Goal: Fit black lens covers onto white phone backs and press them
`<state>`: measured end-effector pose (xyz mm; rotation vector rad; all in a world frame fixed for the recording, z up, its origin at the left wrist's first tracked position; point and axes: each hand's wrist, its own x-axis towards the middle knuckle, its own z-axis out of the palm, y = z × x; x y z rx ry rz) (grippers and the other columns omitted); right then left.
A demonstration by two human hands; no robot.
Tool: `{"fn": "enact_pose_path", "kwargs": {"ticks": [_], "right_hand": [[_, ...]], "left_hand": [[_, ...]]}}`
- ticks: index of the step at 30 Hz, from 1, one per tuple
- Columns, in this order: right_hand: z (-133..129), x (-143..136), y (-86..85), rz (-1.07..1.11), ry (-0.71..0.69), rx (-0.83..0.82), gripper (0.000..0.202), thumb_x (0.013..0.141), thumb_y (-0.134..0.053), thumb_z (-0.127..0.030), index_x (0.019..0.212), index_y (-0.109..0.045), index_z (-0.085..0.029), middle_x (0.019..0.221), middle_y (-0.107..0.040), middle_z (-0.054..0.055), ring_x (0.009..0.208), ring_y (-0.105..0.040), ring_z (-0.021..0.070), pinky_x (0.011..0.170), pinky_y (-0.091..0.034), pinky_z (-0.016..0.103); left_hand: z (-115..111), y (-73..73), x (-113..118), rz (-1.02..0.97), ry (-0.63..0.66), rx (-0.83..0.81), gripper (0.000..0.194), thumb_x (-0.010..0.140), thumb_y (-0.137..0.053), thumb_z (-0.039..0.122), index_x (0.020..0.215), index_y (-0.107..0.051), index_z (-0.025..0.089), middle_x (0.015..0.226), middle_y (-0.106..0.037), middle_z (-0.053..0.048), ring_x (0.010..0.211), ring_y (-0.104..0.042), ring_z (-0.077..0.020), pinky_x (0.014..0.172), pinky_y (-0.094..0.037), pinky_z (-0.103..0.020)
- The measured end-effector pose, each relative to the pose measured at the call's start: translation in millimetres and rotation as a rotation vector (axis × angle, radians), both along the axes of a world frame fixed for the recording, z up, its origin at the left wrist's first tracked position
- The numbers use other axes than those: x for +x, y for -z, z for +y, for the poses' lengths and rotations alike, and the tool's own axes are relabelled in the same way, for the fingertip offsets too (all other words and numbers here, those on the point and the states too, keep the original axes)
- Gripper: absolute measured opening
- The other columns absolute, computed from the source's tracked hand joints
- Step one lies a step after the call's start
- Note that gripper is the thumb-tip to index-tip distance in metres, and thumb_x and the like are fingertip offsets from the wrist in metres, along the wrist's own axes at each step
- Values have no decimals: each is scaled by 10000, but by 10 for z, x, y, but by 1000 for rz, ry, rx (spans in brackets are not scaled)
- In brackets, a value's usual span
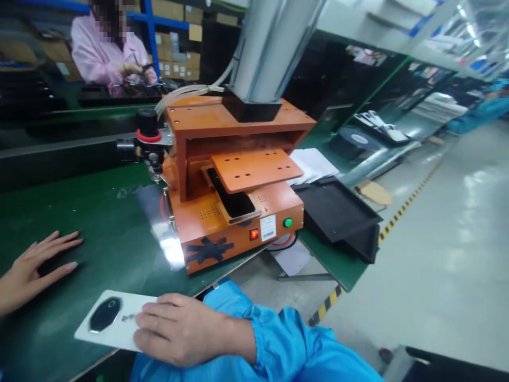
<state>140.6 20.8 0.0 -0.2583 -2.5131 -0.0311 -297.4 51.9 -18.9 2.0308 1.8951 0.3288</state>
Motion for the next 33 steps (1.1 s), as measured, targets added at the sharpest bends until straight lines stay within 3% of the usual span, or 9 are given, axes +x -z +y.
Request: {"fn": "enact_pose_path", "kwargs": {"ticks": [2,5,8,10,12,17,22,29,33], "right_hand": [[51,271,-265,166,38,-60,377,1136,-390,-200,1107,-761,-144,1251,-790,50,1216,-731,144,1016,-618,291],[155,758,-529,254,279,-31,359,1082,-464,-120,1375,-672,-132,1261,-781,120,1282,-718,199,963,-653,379],[406,1141,-612,239,619,130,673,985,-552,-32,1609,-515,-281,1344,-738,117,1248,-736,271,909,-645,461],[664,1268,-610,174,780,181,621,1003,-498,-52,1557,-584,-320,1356,-733,100,1214,-751,290,917,-627,472],[944,1299,-594,66,861,133,504,1034,-425,-95,1421,-704,-255,1332,-747,109,1202,-756,298,958,-609,472],[1366,1211,-575,-242,778,0,458,1043,-401,-138,1329,-759,-112,1348,-742,121,1203,-745,323,982,-612,477],[1390,1222,-607,-257,730,-65,441,1007,-484,-139,1365,-742,-143,1378,-733,110,1209,-734,304,1045,-606,464],[1505,1434,-733,-306,621,-273,528,1065,-576,-479,1467,-672,-149,1475,-669,149,1318,-662,361,1114,-550,544],[1514,1382,-644,-213,748,-234,527,1121,-437,-487,1369,-711,-111,1327,-738,194,1181,-716,353,1060,-548,552]], "left_hand": [[-30,21,28,24,-12,48,568,960,-544,660,1504,-578,500,1677,-459,61,1636,-267,-351,1338,-126,-681],[-47,25,88,31,-15,71,549,983,-522,642,1499,-584,461,1670,-476,34,1637,-273,-337,1341,-130,-663],[-11,-1,106,35,3,13,589,965,-543,665,1500,-593,425,1674,-471,5,1642,-251,-352,1333,-135,-674],[16,-29,104,41,-1,-32,644,934,-556,690,1503,-605,391,1683,-457,-16,1640,-245,-374,1328,-142,-683],[29,-50,105,49,-8,-40,668,919,-560,696,1501,-612,372,1685,-451,-26,1637,-249,-377,1328,-141,-678],[6,-64,136,40,-16,-14,654,943,-508,719,1490,-617,377,1674,-468,-10,1641,-250,-348,1335,-119,-664],[-3,-80,164,36,-36,-35,685,930,-501,723,1490,-626,350,1677,-463,-24,1640,-252,-355,1339,-115,-652],[8,-20,76,37,5,1,624,933,-568,678,1508,-588,437,1671,-472,24,1635,-271,-350,1336,-132,-666],[7,6,37,55,9,-28,649,901,-606,690,1512,-581,472,1676,-463,35,1635,-268,-359,1336,-131,-668]]}}
